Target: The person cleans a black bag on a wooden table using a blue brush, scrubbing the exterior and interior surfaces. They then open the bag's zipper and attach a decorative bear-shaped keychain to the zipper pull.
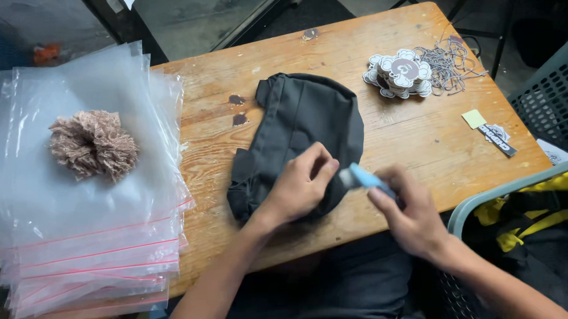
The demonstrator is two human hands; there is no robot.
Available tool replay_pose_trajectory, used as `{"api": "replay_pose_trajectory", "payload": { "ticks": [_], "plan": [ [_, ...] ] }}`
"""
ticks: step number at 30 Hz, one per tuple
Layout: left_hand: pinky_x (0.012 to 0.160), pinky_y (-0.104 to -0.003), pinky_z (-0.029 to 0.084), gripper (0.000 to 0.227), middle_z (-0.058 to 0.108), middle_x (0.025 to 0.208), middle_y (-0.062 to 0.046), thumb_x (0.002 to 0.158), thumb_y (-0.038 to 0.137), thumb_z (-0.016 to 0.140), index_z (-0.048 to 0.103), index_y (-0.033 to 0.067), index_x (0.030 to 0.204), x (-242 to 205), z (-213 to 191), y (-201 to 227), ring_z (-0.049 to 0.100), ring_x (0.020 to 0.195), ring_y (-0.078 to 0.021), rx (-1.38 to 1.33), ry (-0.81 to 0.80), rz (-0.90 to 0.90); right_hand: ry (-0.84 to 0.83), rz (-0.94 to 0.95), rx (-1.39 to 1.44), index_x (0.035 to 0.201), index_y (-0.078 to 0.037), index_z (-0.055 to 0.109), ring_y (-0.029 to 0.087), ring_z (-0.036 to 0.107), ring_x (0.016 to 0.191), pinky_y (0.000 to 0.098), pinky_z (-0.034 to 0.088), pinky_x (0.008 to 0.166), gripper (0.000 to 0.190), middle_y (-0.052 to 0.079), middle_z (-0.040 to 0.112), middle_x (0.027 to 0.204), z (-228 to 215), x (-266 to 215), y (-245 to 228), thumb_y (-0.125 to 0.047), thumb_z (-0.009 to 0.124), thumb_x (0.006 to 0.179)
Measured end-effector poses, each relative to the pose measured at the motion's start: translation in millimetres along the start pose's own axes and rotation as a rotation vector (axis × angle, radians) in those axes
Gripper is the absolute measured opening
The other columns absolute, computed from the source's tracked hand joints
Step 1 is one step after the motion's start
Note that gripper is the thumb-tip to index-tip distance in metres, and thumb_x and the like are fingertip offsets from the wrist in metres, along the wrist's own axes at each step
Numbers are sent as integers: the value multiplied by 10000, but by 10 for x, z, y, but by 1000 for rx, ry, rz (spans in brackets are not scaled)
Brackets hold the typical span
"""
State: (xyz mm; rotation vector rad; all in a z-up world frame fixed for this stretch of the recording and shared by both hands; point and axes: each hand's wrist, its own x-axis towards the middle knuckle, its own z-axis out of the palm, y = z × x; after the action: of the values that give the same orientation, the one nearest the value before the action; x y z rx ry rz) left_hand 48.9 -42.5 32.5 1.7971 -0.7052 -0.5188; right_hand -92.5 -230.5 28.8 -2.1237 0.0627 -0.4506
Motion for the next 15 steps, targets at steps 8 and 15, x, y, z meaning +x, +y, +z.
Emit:
{"api": "replay_pose_trajectory", "payload": {
  "ticks": [8, 15],
  "plan": [
    [848, -466, 550, 209, 679, 977, -167, 953, 257, 593, 629, 91, 1074, -488, -227, 142, 679, 998, -374, 351, 31, 138, -119, 484, -392, 1120, -9, 441, 454, 668, 911, 584, 474, 825, 525, 195, 643, 878, 55, 655, -15, -428, 681, 914],
    [1043, -594, 416, 735, 528, 1323, -309, 949, 523, 541, 378, 23, 1464, -768, -601, -70, 505, 1272, -502, 398, 223, -448, -228, 600, -312, 1102, -50, 383, 428, 729, 832, 528, 538, 745, 353, 228, 713, 790, 200, 763, 283, -256, 622, 942]
  ]
}}
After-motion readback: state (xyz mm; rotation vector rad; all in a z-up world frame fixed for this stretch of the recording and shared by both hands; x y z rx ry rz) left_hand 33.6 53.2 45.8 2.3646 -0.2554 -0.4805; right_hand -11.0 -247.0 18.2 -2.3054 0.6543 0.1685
